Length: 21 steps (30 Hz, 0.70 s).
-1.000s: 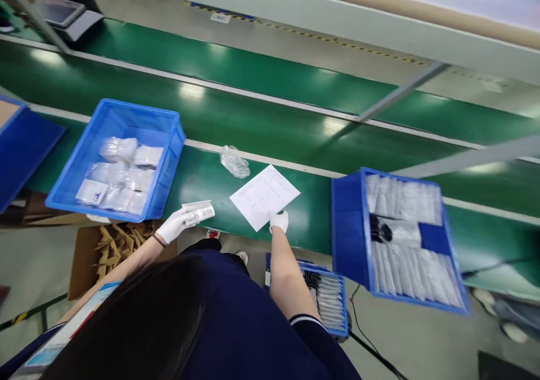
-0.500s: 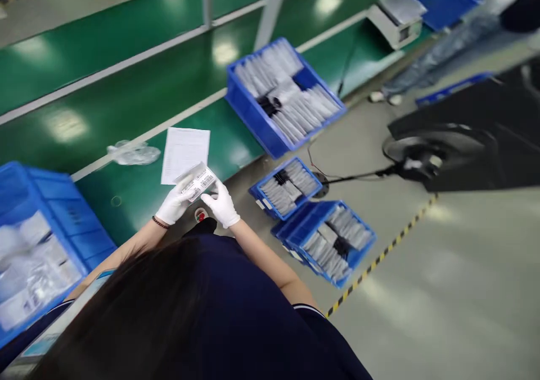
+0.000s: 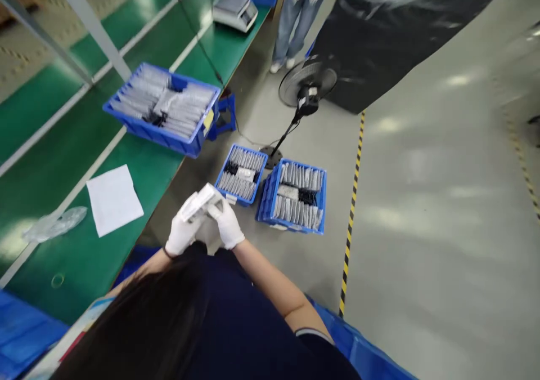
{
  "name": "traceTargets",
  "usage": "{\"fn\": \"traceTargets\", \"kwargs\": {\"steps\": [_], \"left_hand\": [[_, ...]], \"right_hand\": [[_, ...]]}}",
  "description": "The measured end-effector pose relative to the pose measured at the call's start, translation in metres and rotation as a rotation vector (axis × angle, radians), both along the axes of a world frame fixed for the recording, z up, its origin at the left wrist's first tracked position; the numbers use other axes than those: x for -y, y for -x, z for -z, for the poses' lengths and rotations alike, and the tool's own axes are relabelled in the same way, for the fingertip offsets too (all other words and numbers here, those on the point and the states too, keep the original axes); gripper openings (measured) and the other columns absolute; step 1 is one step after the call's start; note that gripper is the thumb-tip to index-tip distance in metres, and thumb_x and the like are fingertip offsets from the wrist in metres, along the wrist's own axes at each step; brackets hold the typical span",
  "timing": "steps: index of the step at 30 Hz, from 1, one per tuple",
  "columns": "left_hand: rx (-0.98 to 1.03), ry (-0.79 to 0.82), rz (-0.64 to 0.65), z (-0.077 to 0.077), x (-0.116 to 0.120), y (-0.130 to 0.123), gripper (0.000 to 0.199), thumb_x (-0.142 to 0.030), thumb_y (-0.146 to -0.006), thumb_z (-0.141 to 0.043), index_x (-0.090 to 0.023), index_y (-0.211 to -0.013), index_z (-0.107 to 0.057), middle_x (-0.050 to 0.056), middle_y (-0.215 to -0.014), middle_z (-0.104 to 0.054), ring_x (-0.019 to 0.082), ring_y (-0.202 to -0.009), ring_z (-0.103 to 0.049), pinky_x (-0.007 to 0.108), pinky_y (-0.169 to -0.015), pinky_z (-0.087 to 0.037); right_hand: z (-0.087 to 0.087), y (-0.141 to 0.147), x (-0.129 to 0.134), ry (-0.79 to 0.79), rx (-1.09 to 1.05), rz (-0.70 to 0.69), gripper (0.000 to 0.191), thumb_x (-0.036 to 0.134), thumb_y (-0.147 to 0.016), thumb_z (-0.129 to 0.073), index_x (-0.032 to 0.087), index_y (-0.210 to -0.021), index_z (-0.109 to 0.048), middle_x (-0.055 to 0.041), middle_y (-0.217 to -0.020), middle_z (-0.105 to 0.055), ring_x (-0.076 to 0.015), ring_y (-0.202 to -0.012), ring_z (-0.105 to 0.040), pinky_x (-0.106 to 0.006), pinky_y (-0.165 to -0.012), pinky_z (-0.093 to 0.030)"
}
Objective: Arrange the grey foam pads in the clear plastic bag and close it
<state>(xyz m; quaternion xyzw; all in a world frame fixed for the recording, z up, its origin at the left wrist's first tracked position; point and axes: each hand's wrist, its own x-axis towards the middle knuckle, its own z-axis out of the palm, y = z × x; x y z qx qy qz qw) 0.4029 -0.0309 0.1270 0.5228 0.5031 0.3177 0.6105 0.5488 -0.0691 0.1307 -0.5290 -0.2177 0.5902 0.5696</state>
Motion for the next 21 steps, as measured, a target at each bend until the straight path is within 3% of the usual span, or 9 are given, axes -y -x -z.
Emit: {"fn": "traceTargets", "kwargs": {"steps": [5,8,11,16,19,21], "left_hand": [[-0.004,-0.059,0.011,0.023,0.004,-0.01,0.063,-0.031,-0.074,-0.086,-0.026,-0.134,-0.067,0.01,-0.145,-0.062,0.04,-0.138,-0.053,0.052,-0.126,-0.034],[0.033,-0.011,-0.035,0.016,-0.003,0.002,0.058,-0.035,-0.077,-0.084,-0.022,-0.131,-0.07,0.012,-0.138,-0.067,0.04,-0.133,-0.058,0.054,-0.122,-0.039],[0.124,0.006,-0.108,0.001,-0.007,0.03,0.06,-0.038,-0.081,-0.081,-0.02,-0.137,-0.067,0.012,-0.139,-0.066,0.037,-0.133,-0.059,0.054,-0.121,-0.041],[0.223,-0.17,-0.161,-0.007,-0.02,0.111,0.059,-0.034,-0.087,-0.077,-0.019,-0.142,-0.064,0.014,-0.151,-0.056,0.035,-0.142,-0.051,0.049,-0.124,-0.038],[0.193,-0.213,-0.254,-0.005,-0.023,0.178,0.054,-0.034,-0.091,-0.074,-0.022,-0.143,-0.064,0.013,-0.152,-0.055,0.034,-0.145,-0.048,0.048,-0.127,-0.034],[0.17,-0.179,-0.331,0.001,-0.015,0.225,0.056,-0.035,-0.09,-0.074,-0.024,-0.143,-0.064,0.011,-0.152,-0.055,0.034,-0.144,-0.048,0.05,-0.126,-0.034]], "right_hand": [[0.025,-0.01,0.017,0.051,-0.134,0.028,0.064,0.061,-0.086,-0.068,0.026,-0.139,-0.059,-0.0103,-0.145,-0.06,-0.027,-0.127,-0.063,-0.041,-0.105,-0.054],[0.038,-0.007,0.018,0.13,-0.15,0.045,0.074,0.073,-0.082,-0.063,0.024,-0.137,-0.06,-0.015,-0.137,-0.065,-0.0271,-0.117,-0.069,-0.041,-0.099,-0.056],[0.05,0.0,0.014,0.261,-0.116,0.006,0.08,0.074,-0.071,-0.073,0.022,-0.13,-0.063,-0.0159,-0.129,-0.069,-0.0267,-0.111,-0.07,-0.038,-0.092,-0.057],[0.074,0.04,-0.033,0.337,0.015,-0.387,0.076,0.066,-0.072,-0.078,0.022,-0.131,-0.062,-0.014,-0.135,-0.067,-0.0252,-0.12,-0.067,-0.037,-0.099,-0.053],[0.08,0.098,-0.082,0.34,0.136,-0.701,0.072,0.065,-0.078,-0.071,0.022,-0.135,-0.059,-0.0148,-0.14,-0.063,-0.0263,-0.125,-0.064,-0.041,-0.107,-0.05],[0.08,0.153,-0.117,0.299,0.211,-0.985,0.066,0.061,-0.082,-0.068,0.022,-0.134,-0.061,-0.0139,-0.141,-0.062,-0.0277,-0.126,-0.063,-0.046,-0.109,-0.048]]}}
